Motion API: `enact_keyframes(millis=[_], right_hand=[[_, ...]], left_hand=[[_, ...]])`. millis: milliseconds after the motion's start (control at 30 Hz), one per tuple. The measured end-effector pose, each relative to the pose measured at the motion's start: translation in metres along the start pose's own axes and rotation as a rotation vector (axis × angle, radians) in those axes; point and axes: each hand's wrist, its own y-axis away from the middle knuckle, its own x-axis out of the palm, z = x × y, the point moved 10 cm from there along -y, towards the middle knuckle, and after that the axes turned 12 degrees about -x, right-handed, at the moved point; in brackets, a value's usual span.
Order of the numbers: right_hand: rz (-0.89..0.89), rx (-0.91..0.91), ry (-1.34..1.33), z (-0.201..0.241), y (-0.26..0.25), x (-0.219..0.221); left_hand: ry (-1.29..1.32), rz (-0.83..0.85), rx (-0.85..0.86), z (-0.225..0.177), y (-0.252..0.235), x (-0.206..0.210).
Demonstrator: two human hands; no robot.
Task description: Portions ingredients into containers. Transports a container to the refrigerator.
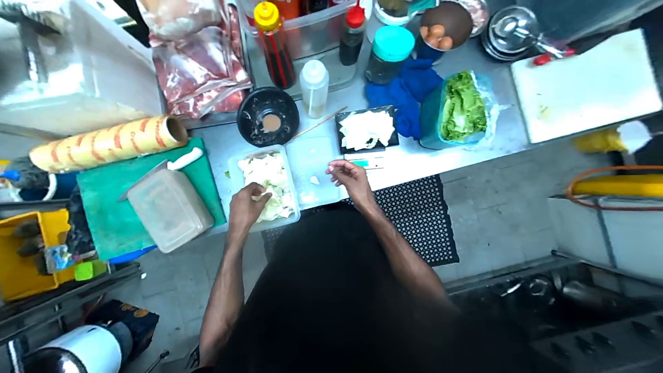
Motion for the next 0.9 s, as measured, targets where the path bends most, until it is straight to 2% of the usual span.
enact_keyframes(millis=[167,300,400,467,567,733,833,900], right_hand=[[0.387,0.088,0.066,-0.011,0.02,0.085],[0.536,0.179,-0.038,-0.029,0.023,0.126],[0.49,0.219,-0.228,-0.025,0.018,0.137],[0.454,0.195,-0.235,-0.023,0.013,0.134],[0.377,0.127,-0.165,-0.019,0.008,0.119],[0.328,0.079,-0.117,-0.016,0.004,0.103],[0.309,0.076,-0.036,-0.017,0.003,0.097],[0.29,-0.008,0.106,-0.01,0.001,0.09]], left_hand=[[0.563,0.163,0.073,-0.017,0.009,-0.004],[0.604,0.317,0.08,-0.027,0.014,0.017],[0.616,0.337,0.091,-0.026,0.02,0.015],[0.632,0.277,0.089,-0.023,0.023,0.006],[0.649,0.187,0.106,-0.022,0.026,0.0],[0.729,0.226,0.16,-0.051,0.028,0.016],[0.683,0.214,0.179,-0.067,0.027,0.025],[0.605,0.14,0.194,-0.071,0.026,0.024]])
